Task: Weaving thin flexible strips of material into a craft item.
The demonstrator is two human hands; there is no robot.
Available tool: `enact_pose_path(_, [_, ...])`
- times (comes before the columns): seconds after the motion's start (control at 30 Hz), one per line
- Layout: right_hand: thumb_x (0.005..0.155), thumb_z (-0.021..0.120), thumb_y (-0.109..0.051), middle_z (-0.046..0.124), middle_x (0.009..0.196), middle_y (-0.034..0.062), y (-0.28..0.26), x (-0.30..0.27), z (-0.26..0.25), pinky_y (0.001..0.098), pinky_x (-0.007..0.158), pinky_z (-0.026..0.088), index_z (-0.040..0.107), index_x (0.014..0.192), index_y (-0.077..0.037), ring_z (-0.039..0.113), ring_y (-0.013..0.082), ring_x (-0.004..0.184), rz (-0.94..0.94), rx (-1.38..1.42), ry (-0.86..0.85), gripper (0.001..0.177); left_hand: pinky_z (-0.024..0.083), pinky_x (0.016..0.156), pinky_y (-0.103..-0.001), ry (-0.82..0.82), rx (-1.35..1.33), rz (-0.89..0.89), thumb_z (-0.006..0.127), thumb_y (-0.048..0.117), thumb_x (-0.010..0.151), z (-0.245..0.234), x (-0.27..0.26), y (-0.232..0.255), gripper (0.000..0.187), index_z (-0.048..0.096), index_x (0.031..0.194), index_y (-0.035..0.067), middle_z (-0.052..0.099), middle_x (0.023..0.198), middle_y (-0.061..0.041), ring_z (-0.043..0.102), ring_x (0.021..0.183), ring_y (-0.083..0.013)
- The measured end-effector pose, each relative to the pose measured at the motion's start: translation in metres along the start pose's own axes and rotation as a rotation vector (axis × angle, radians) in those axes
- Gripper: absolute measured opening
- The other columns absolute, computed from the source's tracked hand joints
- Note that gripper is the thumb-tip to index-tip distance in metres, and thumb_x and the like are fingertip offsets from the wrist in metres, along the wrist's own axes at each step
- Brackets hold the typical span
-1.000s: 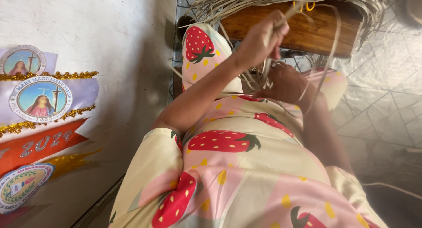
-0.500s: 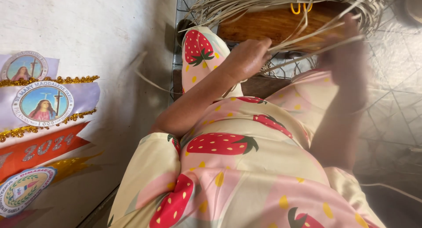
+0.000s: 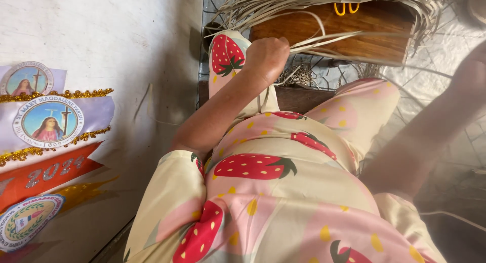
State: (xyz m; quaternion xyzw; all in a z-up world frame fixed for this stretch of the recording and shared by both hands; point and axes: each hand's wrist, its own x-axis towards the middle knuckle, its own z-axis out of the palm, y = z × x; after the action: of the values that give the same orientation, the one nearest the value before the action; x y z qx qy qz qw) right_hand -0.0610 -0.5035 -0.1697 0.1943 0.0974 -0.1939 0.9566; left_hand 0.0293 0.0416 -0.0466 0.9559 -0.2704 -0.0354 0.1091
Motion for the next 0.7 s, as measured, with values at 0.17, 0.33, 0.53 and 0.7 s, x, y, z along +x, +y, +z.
enact_pose_path(0.17, [0.122,0.056,-0.016,0.087,0.132,-0.0044,0.219,-0.092,0.022,0.0069,0.072,0.062,0.081,0.138,-0.016,0.078,-0.0034,0.099,0.585,-0.54,-0.482,0.03,0.051,0.05,-0.053,-0.007,-0.002,0.095,0.066,0.015,0.083,0.028,-0.006,0.026,0.014,0.072,0.074,0.005,0.073,0.068,-0.015,0.067,0.054,-0.0388])
enact_pose_path(0.33, [0.079,0.088,-0.017,0.064,0.118,0.0321,0.339,-0.16,0.036,0.0688,0.105,0.05,0.026,0.171,-0.027,0.061,0.0583,0.119,0.662,-2.851,-0.785,0.112,0.061,0.055,-0.049,0.007,-0.163,0.337,0.061,0.004,0.087,-0.03,-0.031,0.054,0.017,0.066,0.071,0.005,0.072,0.065,-0.02,0.076,0.065,-0.0406])
enact_pose_path(0.53, [0.109,0.068,-0.029,0.069,0.127,0.0208,0.161,-0.092,0.01,0.0471,0.07,0.054,0.069,0.139,0.001,0.063,0.0337,0.084,0.495,-2.951,0.106,0.042,0.055,0.071,-0.055,-0.284,-0.01,0.103,0.074,0.021,0.098,-0.089,-0.032,-0.045,0.02,0.067,0.091,0.003,0.074,0.083,-0.018,0.071,0.072,-0.0406])
enact_pose_path(0.7, [0.093,0.079,-0.027,0.068,0.138,0.0276,0.153,-0.139,0.078,0.0637,0.098,0.046,0.065,0.15,-0.004,0.066,0.0482,0.113,0.195,-3.386,0.119,0.062,0.052,0.055,-0.054,-0.126,0.055,0.072,0.066,0.009,0.093,-0.093,-0.041,-0.031,0.009,0.062,0.089,0.003,0.068,0.071,-0.015,0.065,0.058,-0.0383])
